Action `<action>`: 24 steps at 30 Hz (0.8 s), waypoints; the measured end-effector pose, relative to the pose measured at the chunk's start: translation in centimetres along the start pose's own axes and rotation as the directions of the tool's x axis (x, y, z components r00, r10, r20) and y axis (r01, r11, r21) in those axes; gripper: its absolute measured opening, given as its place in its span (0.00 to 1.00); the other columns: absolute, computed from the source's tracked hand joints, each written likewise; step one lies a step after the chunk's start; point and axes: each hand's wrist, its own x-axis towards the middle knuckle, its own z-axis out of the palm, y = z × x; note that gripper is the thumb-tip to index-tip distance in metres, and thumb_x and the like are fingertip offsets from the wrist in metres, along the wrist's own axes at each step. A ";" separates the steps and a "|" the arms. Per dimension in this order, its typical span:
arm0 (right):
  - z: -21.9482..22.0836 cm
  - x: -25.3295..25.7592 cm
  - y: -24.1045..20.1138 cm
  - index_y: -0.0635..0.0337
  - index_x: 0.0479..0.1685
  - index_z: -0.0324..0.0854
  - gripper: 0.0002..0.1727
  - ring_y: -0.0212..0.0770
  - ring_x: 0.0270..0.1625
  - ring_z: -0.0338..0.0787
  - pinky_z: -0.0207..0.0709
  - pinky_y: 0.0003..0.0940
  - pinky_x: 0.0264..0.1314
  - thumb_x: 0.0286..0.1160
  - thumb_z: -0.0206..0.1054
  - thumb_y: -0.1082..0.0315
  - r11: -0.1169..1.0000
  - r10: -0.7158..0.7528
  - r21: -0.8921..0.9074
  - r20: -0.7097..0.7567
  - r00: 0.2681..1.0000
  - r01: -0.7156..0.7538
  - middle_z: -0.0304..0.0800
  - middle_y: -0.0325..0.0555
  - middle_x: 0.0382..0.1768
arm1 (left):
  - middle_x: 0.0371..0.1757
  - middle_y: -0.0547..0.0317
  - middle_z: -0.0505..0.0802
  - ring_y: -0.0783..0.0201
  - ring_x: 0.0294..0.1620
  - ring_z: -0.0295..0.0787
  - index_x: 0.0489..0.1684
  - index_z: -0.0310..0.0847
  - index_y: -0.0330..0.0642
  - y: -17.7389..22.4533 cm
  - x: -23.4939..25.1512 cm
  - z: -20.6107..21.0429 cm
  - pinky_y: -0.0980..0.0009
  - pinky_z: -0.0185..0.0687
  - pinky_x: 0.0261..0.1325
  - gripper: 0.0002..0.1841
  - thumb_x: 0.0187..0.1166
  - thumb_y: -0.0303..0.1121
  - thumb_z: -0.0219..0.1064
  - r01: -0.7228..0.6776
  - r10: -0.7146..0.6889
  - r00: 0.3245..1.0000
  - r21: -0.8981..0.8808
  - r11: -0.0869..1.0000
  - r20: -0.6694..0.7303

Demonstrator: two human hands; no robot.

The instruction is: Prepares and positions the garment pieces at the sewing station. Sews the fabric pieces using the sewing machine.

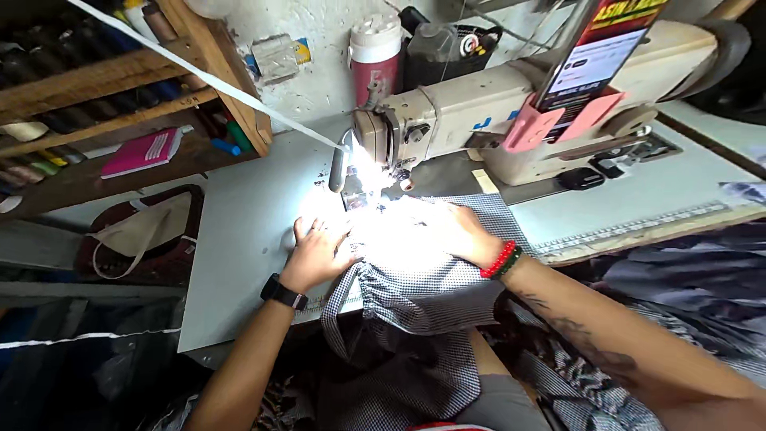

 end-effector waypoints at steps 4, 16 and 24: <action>0.0 2.5 1.0 0.42 0.79 0.80 0.24 0.62 0.59 0.92 0.83 0.64 0.57 0.85 0.65 0.64 1.000 -0.026 0.012 -0.009 1.000 0.026 0.91 0.50 0.66 | 0.87 0.79 0.74 0.54 0.95 0.49 0.86 0.71 0.70 -1.0 2.2 -0.6 0.22 0.26 0.83 0.35 0.78 0.68 0.55 0.014 -0.014 1.000 -0.004 1.000 0.010; -0.9 -3.4 -0.2 0.58 0.58 0.88 0.16 0.60 0.54 0.94 0.88 0.58 0.46 0.76 0.65 0.63 0.993 -0.113 0.001 -0.089 0.990 0.114 0.88 0.62 0.67 | 0.84 0.64 0.80 0.49 0.90 0.64 0.75 0.83 0.57 1.6 0.9 -0.3 0.24 0.38 0.85 0.23 0.86 0.48 0.56 -0.231 0.239 0.970 -0.126 0.965 0.048; -1.2 -3.4 1.1 0.58 0.46 0.91 0.11 0.59 0.36 0.93 0.82 0.59 0.30 0.72 0.66 0.65 0.978 -0.208 0.000 -0.030 0.978 0.208 0.92 0.59 0.40 | 0.82 0.65 0.82 0.52 0.87 0.69 0.76 0.84 0.57 0.5 0.3 0.7 0.21 0.32 0.85 0.22 0.88 0.41 0.54 -0.282 0.274 0.959 -0.158 0.946 -0.071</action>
